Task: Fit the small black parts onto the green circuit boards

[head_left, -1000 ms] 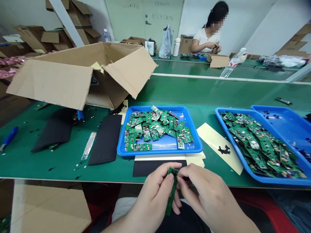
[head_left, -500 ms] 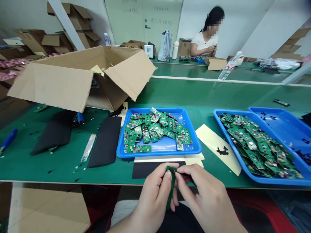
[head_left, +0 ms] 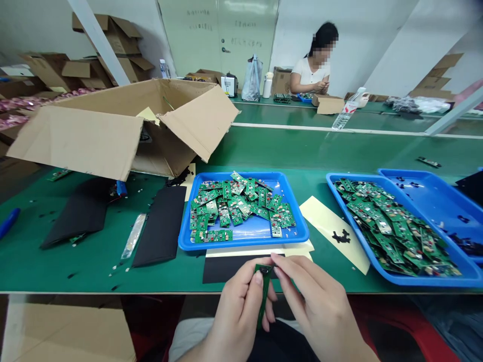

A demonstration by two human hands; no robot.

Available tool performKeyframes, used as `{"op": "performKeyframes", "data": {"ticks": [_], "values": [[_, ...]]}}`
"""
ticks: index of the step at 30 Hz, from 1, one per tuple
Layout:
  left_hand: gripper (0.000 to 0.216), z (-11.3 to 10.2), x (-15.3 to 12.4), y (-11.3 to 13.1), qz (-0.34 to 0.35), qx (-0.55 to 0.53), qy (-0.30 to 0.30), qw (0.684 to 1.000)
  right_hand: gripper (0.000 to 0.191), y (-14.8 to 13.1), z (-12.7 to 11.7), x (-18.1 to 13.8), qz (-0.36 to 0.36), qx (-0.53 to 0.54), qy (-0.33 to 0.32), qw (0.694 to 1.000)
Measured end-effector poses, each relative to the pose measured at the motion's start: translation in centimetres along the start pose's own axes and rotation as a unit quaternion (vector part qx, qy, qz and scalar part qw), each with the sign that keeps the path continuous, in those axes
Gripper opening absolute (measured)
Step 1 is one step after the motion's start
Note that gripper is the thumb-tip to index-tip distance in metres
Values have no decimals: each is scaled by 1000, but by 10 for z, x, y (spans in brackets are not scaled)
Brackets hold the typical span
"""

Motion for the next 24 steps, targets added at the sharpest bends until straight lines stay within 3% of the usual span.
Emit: {"op": "performKeyframes", "data": {"ticks": [9, 17, 24], "values": [[42, 5, 2, 2, 22, -55, -44, 997, 19, -1, -5, 4, -11, 37, -11, 999], [48, 6, 1, 13, 53, 50, -73, 995, 20, -6, -9, 12, -39, 45, -20, 998], [56, 14, -1, 3, 28, 115, -116, 986, 22, -7, -7, 14, -71, 42, -74, 994]]}}
Point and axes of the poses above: each hand's wrist, its own x-axis towards the middle knuckle, its own z-axis out of the palm, y = z × x, the point moved 8 cm from there along x, towards the middle knuckle, and after that the axes turned 15 degrees about x, right-handed, at the moved point
